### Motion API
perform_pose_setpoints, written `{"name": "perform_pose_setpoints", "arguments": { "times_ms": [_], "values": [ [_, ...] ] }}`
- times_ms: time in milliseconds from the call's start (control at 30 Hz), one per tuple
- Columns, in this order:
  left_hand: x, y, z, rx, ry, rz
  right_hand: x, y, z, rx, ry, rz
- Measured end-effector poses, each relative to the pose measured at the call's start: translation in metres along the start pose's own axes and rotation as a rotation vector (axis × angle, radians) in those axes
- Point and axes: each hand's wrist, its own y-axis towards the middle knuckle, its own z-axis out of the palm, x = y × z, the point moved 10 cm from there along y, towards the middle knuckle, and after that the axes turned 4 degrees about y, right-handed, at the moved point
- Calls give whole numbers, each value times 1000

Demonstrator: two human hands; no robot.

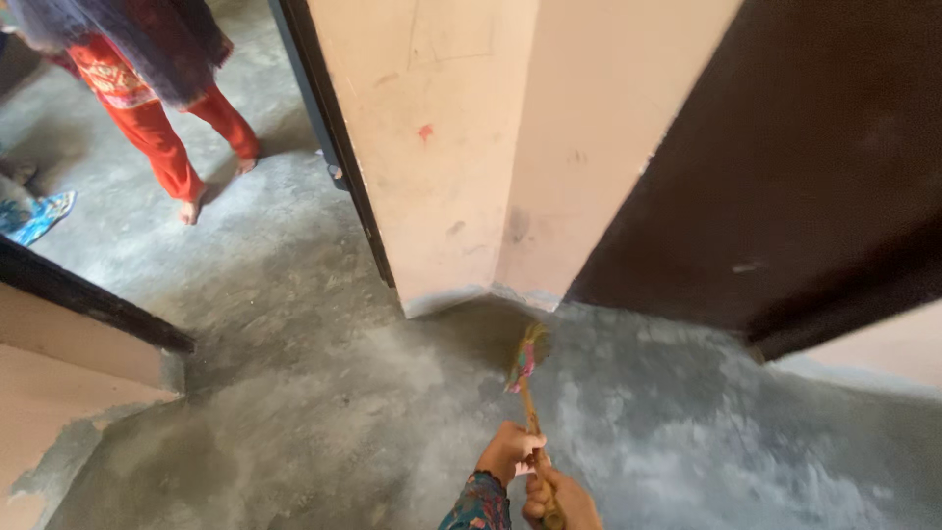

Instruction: The person sweeps a concrete floor with a traditional straw broom, gathering debris into a pile and moving it toward a doorway. The person then walks into an adjacent room and continues sweeping near furniture.

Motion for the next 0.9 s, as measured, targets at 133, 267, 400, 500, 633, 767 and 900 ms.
{"name": "perform_pose_setpoints", "arguments": {
  "times_ms": [133, 267, 400, 500, 633, 767, 900],
  "values": [
    [-11, 16, -10, -71, -39, 13, 33, 34, 17, 114, -212, 246],
    [-25, 36, -31, -203, -19, -16, 58, 55, 45, 64, -453, 247],
    [-16, 45, -39, -213, -58, -20, 64, 49, 40, -41, -609, 211],
    [-17, 38, -51, -230, -118, -23, 53, 41, 49, -120, -734, 240],
    [-18, 13, -79, -267, -137, -39, 35, 34, 67, -179, -917, 216],
    [-32, -20, -125, -318, -176, -28, -5, 33, 93, -196, -918, 220],
    [-38, -64, -191, -356, -141, -28, -72, 42, 124, -146, -959, 253]
  ]
}}
